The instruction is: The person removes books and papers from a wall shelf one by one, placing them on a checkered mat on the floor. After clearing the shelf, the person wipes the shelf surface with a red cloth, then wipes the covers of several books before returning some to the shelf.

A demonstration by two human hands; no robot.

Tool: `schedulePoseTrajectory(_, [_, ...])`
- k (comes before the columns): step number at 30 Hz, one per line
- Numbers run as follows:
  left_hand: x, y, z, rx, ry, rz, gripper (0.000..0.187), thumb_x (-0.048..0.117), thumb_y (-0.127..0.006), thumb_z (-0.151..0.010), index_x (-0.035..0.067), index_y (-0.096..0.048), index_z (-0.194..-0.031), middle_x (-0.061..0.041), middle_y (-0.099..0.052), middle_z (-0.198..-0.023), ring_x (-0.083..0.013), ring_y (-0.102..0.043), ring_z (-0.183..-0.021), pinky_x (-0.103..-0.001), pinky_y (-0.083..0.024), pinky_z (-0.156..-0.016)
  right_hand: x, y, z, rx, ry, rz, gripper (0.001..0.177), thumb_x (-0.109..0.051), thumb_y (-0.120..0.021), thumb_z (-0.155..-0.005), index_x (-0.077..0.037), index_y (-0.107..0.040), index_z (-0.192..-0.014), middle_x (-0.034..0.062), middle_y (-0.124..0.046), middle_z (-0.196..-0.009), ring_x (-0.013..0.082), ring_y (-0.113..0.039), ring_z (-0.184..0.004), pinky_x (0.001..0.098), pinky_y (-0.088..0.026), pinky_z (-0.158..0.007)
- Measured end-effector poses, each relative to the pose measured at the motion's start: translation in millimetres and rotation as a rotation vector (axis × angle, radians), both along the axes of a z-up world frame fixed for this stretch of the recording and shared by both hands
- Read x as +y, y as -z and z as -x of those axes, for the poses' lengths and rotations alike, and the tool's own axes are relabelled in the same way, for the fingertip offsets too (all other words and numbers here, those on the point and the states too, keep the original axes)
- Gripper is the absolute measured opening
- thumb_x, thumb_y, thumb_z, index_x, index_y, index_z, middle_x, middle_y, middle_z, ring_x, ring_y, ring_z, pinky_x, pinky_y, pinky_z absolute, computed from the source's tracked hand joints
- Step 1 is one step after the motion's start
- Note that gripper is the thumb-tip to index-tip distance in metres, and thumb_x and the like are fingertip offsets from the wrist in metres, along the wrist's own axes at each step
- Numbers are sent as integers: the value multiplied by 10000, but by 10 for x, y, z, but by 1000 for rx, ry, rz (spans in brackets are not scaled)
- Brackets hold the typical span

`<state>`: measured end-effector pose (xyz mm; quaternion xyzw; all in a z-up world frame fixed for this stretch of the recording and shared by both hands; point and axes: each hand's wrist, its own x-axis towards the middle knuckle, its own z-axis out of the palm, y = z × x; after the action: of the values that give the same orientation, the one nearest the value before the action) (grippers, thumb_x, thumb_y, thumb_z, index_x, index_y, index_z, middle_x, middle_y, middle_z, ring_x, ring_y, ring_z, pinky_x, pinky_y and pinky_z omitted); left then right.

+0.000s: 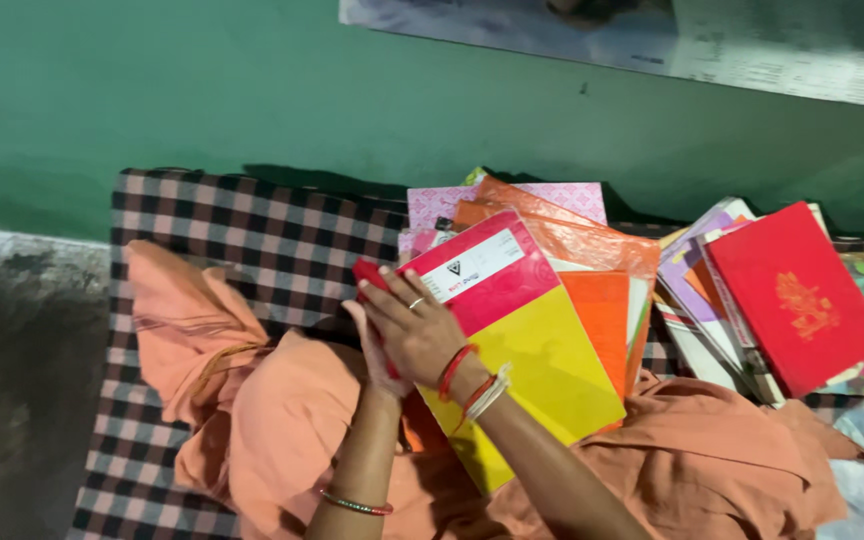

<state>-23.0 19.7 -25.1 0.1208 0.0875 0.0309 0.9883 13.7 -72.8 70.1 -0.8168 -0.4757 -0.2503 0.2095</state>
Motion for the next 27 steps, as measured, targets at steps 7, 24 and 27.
schedulePoseTrajectory(7, [21,214,-67,-51,152,131,1059,900,-369,-808,89,-481,-1479,-90,-557,-1471,-298,-510,-1334,-467,-408,-1119,-200,-220,-135,134,348,-43,401,-59,-599,-873,-27,-686,-1263,207,-541,-1497,379,-476,-1409,519,-336,-1211])
schedulePoseTrajectory(24, [-40,-267,18,-155,86,11,647,488,-491,-1011,118,-424,-1537,-111,-534,-1513,-285,-528,-1365,-453,-420,-1131,-1076,542,644,39,255,250,527,-84,-555,-918,34,-501,-1429,216,-407,-1603,418,-363,-1531,599,-247,-1273])
schedulePoseTrajectory(27, [-51,-311,53,-207,100,25,670,484,-472,-1034,125,-360,-1587,-120,-488,-1553,-293,-505,-1393,-459,-413,-1150,-1150,559,508,46,114,323,567,-184,-562,-866,-4,-525,-1403,231,-404,-1578,436,-338,-1480,605,-216,-1203])
